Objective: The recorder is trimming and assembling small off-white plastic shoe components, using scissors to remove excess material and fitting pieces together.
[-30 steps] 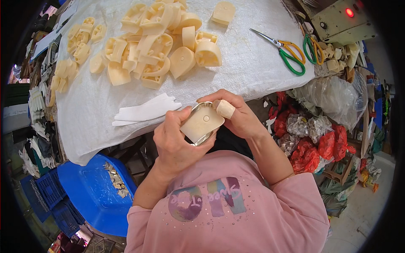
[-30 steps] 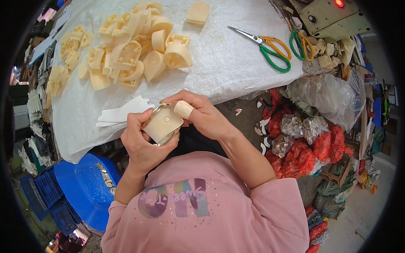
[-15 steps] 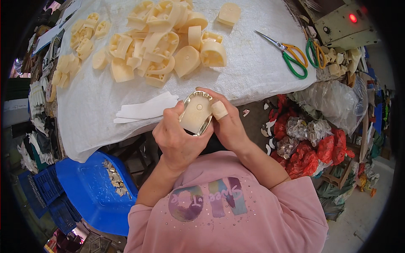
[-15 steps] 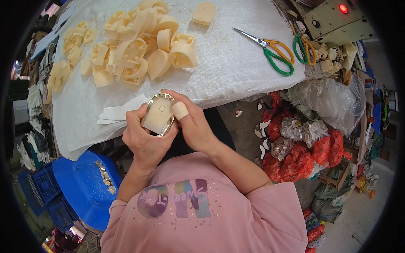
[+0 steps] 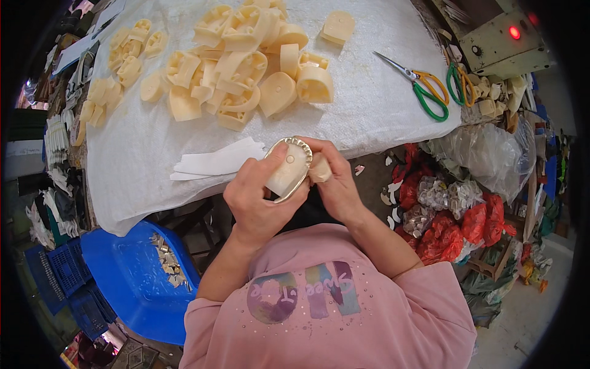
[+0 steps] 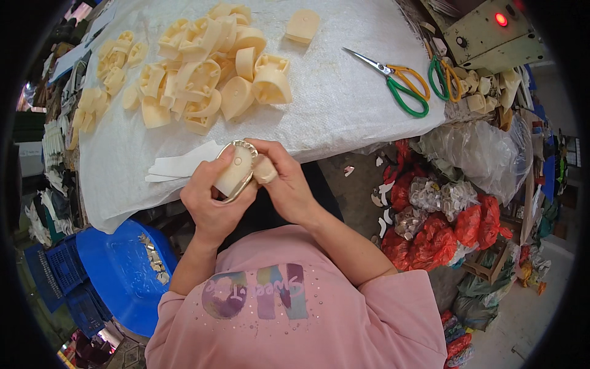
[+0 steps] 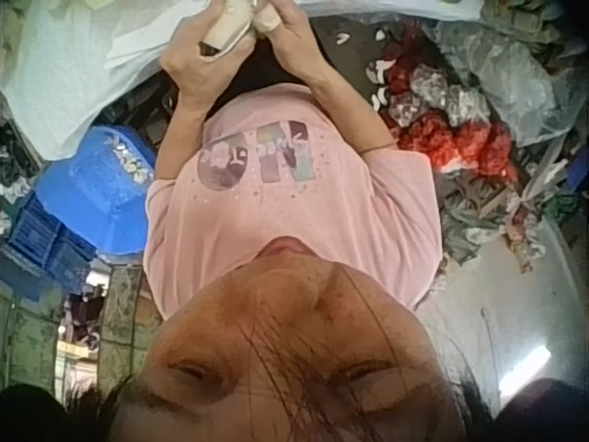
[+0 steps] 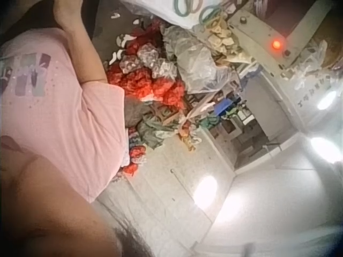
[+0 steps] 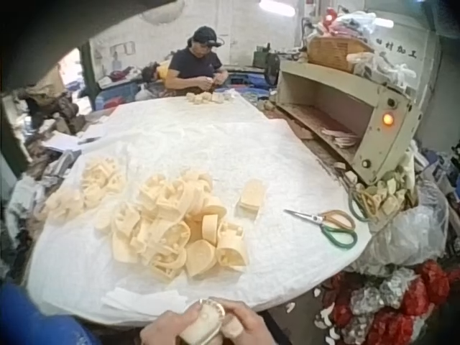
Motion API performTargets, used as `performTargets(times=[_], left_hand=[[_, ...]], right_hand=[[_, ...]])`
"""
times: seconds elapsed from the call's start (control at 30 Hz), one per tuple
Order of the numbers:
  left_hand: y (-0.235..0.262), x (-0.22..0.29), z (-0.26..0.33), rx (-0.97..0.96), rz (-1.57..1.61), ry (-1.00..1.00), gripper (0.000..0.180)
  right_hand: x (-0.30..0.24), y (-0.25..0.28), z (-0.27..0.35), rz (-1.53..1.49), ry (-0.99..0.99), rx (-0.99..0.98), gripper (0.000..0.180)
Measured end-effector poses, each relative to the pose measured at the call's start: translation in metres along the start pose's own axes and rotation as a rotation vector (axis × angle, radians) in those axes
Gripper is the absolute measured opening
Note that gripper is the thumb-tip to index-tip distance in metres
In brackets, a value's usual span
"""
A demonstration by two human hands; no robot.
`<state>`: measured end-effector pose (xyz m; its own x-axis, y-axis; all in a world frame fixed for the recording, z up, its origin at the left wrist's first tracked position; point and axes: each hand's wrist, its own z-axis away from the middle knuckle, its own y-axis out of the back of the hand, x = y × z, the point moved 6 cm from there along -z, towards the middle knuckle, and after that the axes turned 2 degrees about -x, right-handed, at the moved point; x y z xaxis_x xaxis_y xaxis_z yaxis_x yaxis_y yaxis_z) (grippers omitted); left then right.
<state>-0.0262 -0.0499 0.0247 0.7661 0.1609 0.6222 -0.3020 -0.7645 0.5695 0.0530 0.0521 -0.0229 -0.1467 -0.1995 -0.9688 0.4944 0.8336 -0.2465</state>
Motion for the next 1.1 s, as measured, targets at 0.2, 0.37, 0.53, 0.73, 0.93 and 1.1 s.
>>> performTargets(times=[0.2, 0.37, 0.53, 0.73, 0.93, 1.1], left_hand=[[-0.029, -0.023, 0.027, -0.421, 1.277, 0.769, 0.062], [-0.016, -0.016, 0.025, -0.409, 1.224, 0.466, 0.061], [-0.001, -0.018, 0.018, -0.157, 0.889, 0.353, 0.037], [0.001, -0.018, 0.016, -0.057, 0.801, 0.204, 0.017], [0.015, -0.003, 0.010, -0.029, 0.400, -0.022, 0.017], [0.017, 0.011, 0.006, -0.010, 0.243, -0.142, 0.017]], right_hand=[[-0.028, 0.008, -0.008, 0.298, 0.288, -0.216, 0.040], [-0.014, 0.020, -0.016, -0.010, -0.140, 0.043, 0.029], [0.005, 0.011, -0.010, -0.272, -0.429, 0.050, 0.016], [0.020, 0.003, -0.004, -0.363, -0.492, -0.054, 0.014], [0.023, -0.007, 0.000, -0.416, -0.481, -0.127, 0.018], [0.029, -0.011, 0.005, -0.436, -0.546, -0.138, 0.018]])
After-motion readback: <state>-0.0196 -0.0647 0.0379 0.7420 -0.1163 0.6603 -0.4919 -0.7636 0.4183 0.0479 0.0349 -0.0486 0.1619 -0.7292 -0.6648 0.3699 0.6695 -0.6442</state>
